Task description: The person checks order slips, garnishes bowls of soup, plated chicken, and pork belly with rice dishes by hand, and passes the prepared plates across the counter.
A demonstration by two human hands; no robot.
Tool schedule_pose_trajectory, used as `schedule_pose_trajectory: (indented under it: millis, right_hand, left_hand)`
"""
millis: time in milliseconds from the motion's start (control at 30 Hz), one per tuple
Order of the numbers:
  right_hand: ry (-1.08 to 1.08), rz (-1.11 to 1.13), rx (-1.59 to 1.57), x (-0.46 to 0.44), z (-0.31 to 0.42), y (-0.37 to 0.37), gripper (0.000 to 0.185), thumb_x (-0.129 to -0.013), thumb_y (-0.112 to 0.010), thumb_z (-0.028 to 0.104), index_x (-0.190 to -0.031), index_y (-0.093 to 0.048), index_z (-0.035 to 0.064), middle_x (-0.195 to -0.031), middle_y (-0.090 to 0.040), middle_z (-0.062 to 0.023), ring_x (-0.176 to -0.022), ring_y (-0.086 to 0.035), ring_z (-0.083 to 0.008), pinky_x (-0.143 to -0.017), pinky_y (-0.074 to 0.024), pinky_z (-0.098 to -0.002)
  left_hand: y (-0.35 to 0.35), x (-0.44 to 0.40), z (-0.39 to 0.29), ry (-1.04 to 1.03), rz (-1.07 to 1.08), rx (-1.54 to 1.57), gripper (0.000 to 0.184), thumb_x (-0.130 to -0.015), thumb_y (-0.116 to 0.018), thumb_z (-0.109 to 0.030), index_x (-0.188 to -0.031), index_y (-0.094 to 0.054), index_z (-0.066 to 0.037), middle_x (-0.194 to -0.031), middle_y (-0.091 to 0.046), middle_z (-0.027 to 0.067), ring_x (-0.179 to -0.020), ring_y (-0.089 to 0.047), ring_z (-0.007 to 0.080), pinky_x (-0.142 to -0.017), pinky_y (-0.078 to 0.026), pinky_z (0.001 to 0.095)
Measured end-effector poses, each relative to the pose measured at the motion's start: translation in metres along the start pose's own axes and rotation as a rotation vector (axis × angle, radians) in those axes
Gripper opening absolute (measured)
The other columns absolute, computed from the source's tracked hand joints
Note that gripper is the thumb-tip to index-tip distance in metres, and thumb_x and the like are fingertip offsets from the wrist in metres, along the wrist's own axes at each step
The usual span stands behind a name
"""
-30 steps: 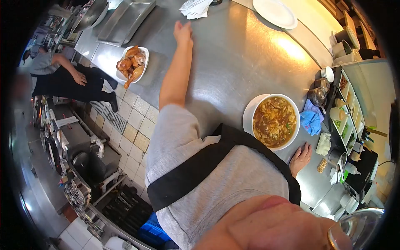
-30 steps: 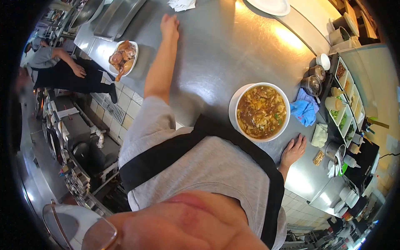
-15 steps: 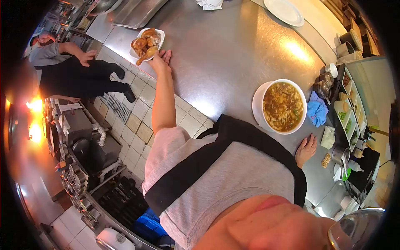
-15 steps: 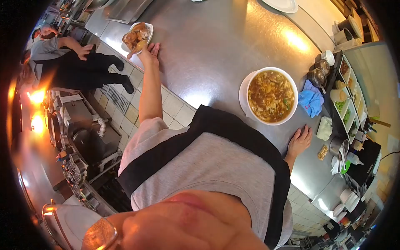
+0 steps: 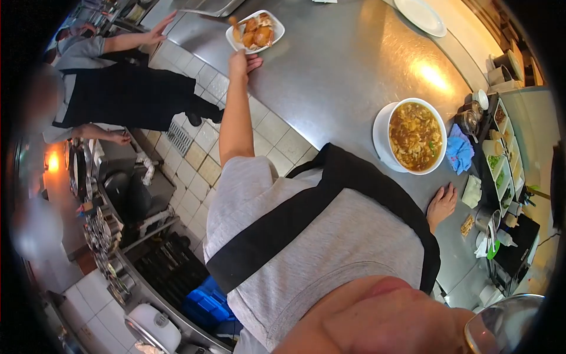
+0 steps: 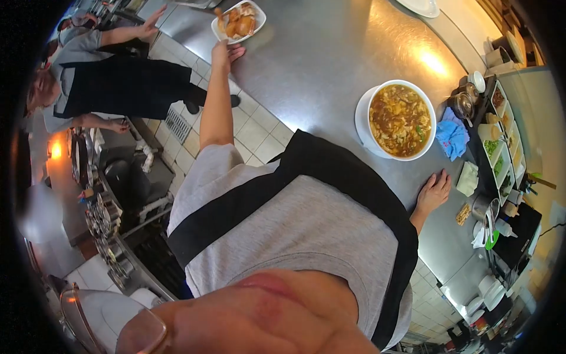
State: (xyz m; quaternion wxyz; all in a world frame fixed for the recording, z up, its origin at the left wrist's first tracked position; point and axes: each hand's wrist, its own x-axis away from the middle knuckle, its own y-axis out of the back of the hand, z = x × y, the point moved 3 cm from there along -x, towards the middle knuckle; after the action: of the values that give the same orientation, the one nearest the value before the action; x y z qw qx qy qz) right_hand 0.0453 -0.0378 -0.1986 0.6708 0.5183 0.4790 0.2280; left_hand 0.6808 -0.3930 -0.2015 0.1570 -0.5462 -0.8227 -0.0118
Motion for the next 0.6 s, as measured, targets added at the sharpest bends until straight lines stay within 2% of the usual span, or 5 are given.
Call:
schedule_pose_trajectory:
  millis: [167, 233, 433, 500, 600]
  right_hand:
    - [0.083, -0.061, -0.042, -0.006, 0.004, 0.006, 0.037, -0.089, -0.054, 0.030, -0.121, -0.056, 0.0113, -0.123, -0.054, -0.0173, -0.110, -0.053, -0.0343, -0.090, -0.0421, -0.0439]
    - [0.109, -0.091, -0.098, -0.009, 0.008, 0.015, 0.035, -0.087, -0.056, 0.027, -0.115, -0.059, 0.0077, -0.117, -0.057, -0.0198, -0.105, -0.056, -0.0356, -0.087, -0.0450, -0.0432]
    - [-0.065, -0.068, -0.045, 0.002, -0.008, -0.003, 0.035, -0.086, -0.057, 0.033, -0.117, -0.060, 0.0177, -0.129, -0.052, -0.0100, -0.118, -0.049, -0.0280, -0.095, -0.0377, -0.0437]
    - [-0.097, 0.004, -0.118, 0.001, -0.023, -0.005, 0.035, -0.085, -0.058, 0.033, -0.116, -0.060, 0.0170, -0.127, -0.053, -0.0106, -0.116, -0.050, -0.0286, -0.094, -0.0387, -0.0424]
    - [-0.212, 0.127, -0.531, -0.007, -0.023, -0.005, 0.032, -0.084, -0.061, 0.029, -0.113, -0.062, 0.0154, -0.122, -0.056, -0.0098, -0.105, -0.055, -0.0244, -0.087, -0.0427, -0.0356]
  left_hand:
    - [-0.019, 0.015, 0.007, -0.002, 0.131, 0.036, 0.037, -0.088, -0.038, -0.010, -0.112, -0.036, 0.018, -0.097, -0.056, 0.0288, -0.082, -0.064, 0.0383, -0.071, -0.059, 0.0396]
    - [-0.025, 0.004, 0.028, 0.062, 0.126, 0.194, 0.034, -0.086, -0.040, -0.006, -0.113, -0.038, 0.015, -0.101, -0.056, 0.0278, -0.076, -0.066, 0.0361, -0.065, -0.060, 0.0375]
    - [-0.043, 0.079, 0.035, 0.051, 0.159, 0.130, 0.037, -0.077, -0.045, 0.003, -0.112, -0.043, 0.016, -0.103, -0.057, 0.0259, -0.080, -0.065, 0.0362, -0.070, -0.060, 0.0397]
    - [-0.051, 0.126, 0.019, 0.040, 0.289, 0.073, 0.039, -0.076, -0.046, 0.002, -0.112, -0.044, 0.015, -0.102, -0.059, 0.0245, -0.080, -0.066, 0.0349, -0.070, -0.060, 0.0399]
    - [-0.073, 0.185, 0.000, 0.077, 0.425, 0.015, 0.040, -0.075, -0.048, 0.001, -0.113, -0.048, 0.012, -0.101, -0.061, 0.0215, -0.080, -0.066, 0.0314, -0.068, -0.060, 0.0383]
